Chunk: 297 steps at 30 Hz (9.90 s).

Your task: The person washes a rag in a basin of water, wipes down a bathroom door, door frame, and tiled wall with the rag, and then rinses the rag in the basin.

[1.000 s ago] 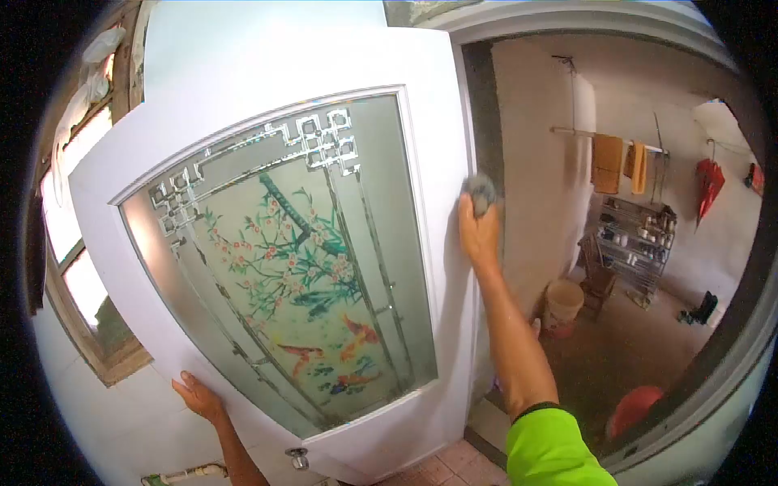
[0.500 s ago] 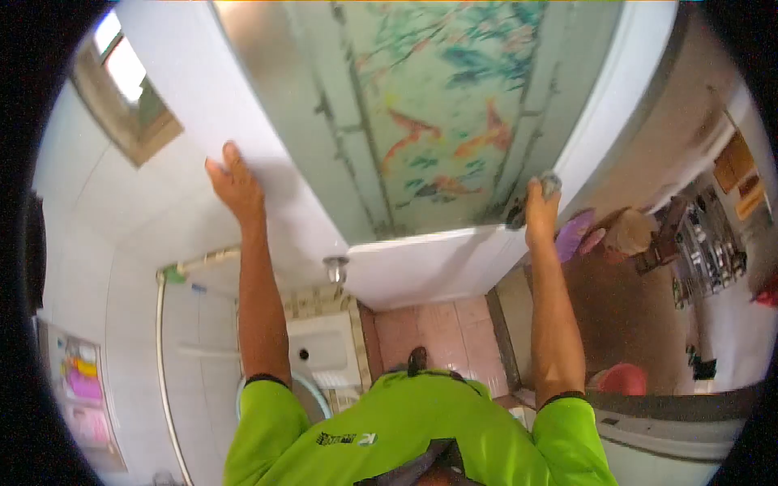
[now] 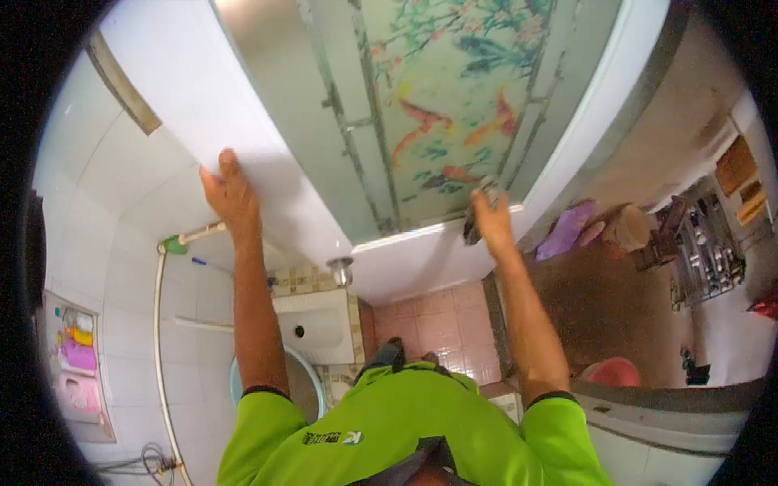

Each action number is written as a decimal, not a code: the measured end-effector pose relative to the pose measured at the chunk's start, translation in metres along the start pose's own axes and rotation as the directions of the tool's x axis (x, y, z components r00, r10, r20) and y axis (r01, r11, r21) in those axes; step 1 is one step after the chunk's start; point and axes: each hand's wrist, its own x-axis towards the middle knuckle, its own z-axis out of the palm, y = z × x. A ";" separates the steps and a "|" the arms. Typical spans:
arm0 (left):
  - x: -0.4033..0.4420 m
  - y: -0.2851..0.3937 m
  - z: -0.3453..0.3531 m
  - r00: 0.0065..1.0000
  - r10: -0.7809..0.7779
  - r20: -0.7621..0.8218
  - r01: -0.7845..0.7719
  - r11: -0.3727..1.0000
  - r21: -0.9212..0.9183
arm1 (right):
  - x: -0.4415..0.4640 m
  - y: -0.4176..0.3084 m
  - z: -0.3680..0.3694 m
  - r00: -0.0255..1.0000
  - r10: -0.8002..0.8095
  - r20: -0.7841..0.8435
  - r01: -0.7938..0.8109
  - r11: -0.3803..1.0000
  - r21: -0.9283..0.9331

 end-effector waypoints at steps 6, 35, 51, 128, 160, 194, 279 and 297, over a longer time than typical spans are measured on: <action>-0.004 -0.006 -0.040 0.981 -0.087 0.173 0.106 0.989 -0.105 | -0.031 0.044 0.033 0.958 0.151 0.242 -0.225 0.922 0.316; -0.006 -0.065 -0.065 0.596 0.074 0.799 0.342 0.878 -0.336 | -0.056 -0.123 0.072 0.977 -0.061 -0.206 0.163 0.837 0.523; 0.005 -0.066 -0.055 0.616 -0.085 0.783 0.572 0.732 -0.370 | -0.058 -0.236 0.095 0.516 -0.856 -0.024 0.811 0.497 -0.307; -0.057 -0.004 0.159 -0.239 0.289 0.927 0.967 -0.018 0.255 | -0.104 -0.265 0.048 0.915 -0.401 -0.037 0.328 0.796 -0.509; -0.013 -0.114 0.370 -0.180 0.568 0.803 0.856 0.493 -0.157 | 0.244 -0.580 -0.086 0.111 -0.969 0.222 -0.346 -0.247 -0.905; -0.075 -0.253 0.382 -0.331 0.421 0.845 0.779 0.626 -0.007 | -0.110 -0.471 -0.216 -0.191 -0.981 -0.010 -0.771 0.157 -0.617; -0.133 -0.186 0.328 -0.574 0.305 0.760 0.679 0.696 0.233 | 0.048 -0.071 -0.057 0.652 -0.540 -0.532 -0.113 0.624 -0.773; -0.147 -0.200 0.315 -0.574 0.245 0.781 0.606 0.769 0.204 | 0.149 -0.214 -0.086 0.494 -0.758 -0.426 -0.530 0.126 -0.838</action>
